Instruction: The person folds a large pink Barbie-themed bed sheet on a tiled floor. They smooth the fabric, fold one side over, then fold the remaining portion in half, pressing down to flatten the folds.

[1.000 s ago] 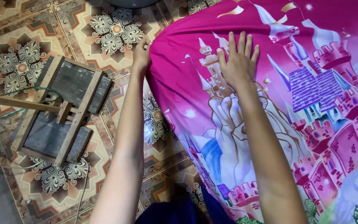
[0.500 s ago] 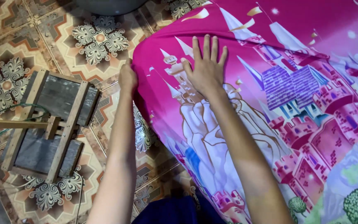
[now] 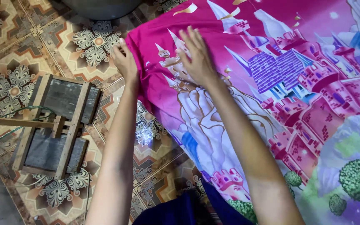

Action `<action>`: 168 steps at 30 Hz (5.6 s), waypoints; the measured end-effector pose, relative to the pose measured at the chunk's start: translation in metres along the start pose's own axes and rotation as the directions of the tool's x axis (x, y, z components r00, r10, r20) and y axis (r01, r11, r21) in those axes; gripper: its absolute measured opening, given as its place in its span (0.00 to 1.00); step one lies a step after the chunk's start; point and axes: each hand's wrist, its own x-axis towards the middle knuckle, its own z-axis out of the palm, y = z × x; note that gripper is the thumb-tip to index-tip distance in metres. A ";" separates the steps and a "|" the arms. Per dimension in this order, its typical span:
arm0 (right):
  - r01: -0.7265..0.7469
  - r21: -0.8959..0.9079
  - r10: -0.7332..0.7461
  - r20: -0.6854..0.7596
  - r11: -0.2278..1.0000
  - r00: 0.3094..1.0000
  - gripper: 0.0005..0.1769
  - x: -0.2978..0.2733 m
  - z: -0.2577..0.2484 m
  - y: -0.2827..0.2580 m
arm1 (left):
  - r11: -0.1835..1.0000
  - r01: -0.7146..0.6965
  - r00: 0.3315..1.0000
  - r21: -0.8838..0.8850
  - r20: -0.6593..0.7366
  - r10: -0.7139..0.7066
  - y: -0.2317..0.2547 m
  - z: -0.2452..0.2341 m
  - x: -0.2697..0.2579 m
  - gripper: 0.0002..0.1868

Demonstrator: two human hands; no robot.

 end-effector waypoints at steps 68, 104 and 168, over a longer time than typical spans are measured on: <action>-0.537 -0.421 0.542 -0.120 0.731 0.832 0.36 -0.044 -0.068 0.087 | 0.528 -0.710 0.636 0.466 0.747 0.196 0.097 0.057 0.001 0.35; -0.745 -0.386 0.739 -0.202 0.543 0.643 0.43 0.000 -0.108 0.137 | 0.436 -0.867 0.322 0.241 0.939 0.120 0.198 0.229 0.015 0.38; -0.903 -0.334 0.662 -0.616 0.271 0.427 0.39 -0.055 -0.138 0.221 | 0.616 -0.765 0.487 0.189 0.795 0.361 0.187 0.468 0.128 0.25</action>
